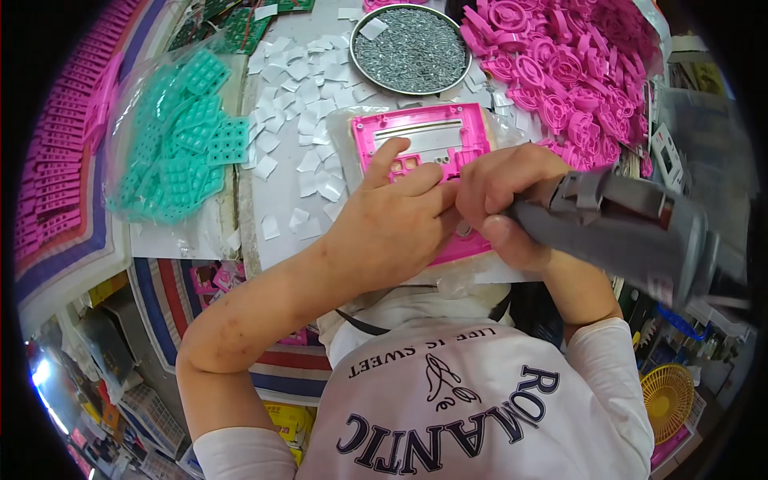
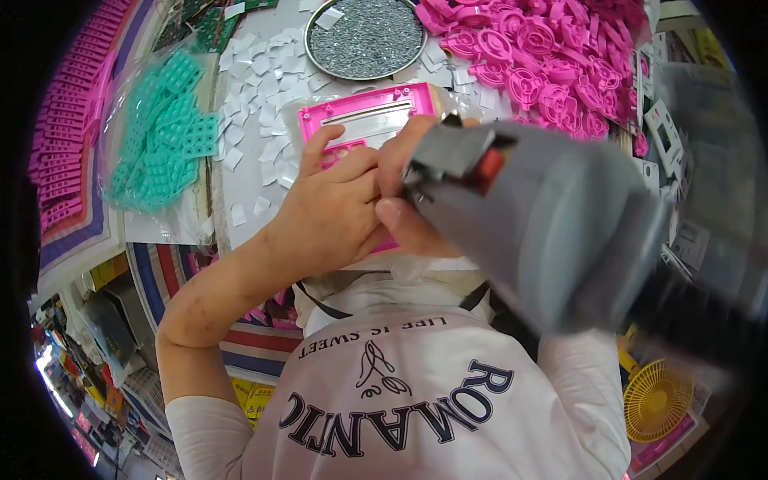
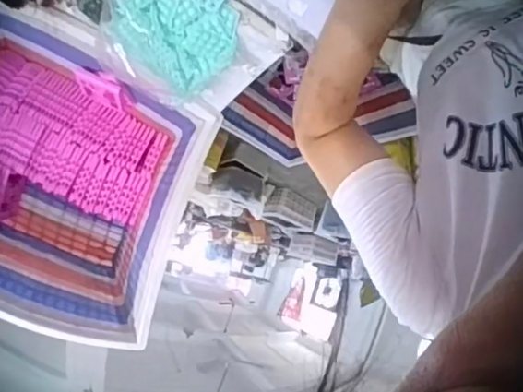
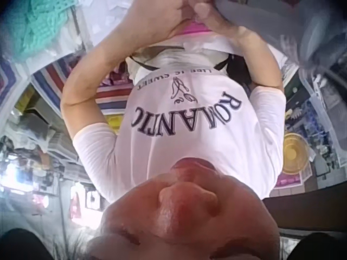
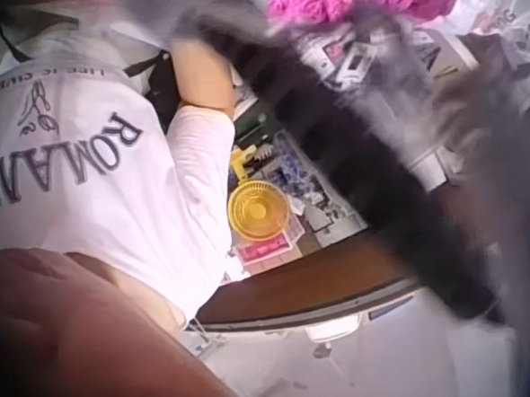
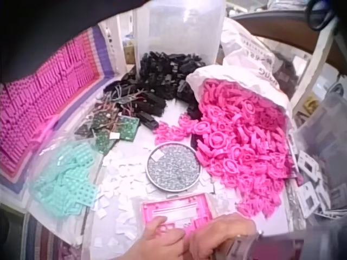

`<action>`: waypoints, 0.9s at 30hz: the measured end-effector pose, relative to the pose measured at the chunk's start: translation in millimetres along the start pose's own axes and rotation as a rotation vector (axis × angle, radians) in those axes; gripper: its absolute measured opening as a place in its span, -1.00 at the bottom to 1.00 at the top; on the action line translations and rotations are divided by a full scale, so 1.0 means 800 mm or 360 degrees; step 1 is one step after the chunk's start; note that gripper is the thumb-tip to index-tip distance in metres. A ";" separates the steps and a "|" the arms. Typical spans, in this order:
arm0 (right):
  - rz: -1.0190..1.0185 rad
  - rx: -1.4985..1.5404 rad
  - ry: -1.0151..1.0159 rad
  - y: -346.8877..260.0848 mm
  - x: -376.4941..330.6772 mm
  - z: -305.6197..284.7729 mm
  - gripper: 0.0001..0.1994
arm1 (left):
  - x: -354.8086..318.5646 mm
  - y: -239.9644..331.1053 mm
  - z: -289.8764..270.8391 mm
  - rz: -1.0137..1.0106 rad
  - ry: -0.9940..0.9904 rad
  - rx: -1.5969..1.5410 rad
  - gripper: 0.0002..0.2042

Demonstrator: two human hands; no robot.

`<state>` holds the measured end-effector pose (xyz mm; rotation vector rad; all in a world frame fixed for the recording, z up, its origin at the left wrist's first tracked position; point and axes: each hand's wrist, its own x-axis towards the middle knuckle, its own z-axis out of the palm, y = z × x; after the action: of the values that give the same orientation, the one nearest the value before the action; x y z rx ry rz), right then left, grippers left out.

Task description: Assembling and packaging pink toy calculators at a factory workbench.

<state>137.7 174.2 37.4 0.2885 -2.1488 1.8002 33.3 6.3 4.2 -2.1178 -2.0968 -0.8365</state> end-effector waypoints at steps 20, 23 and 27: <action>-0.0177 -0.0500 0.0687 -0.041 0.020 -0.113 -0.75 | -0.135 -0.090 -0.188 -0.1025 0.0715 0.0290 -0.84; -0.0106 -0.0586 0.0643 -0.024 0.038 -0.114 -0.74 | -0.105 -0.106 -0.168 -0.0957 0.0223 0.0171 -0.85; -0.0023 -0.0794 0.0607 -0.027 0.057 -0.132 -0.69 | -0.085 -0.145 -0.164 -0.0783 -0.0098 0.0763 -0.81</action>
<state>115.3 275.9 90.2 -0.1474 -2.2026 1.1356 -115.2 -98.3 50.0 -1.4306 -2.5660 -0.2367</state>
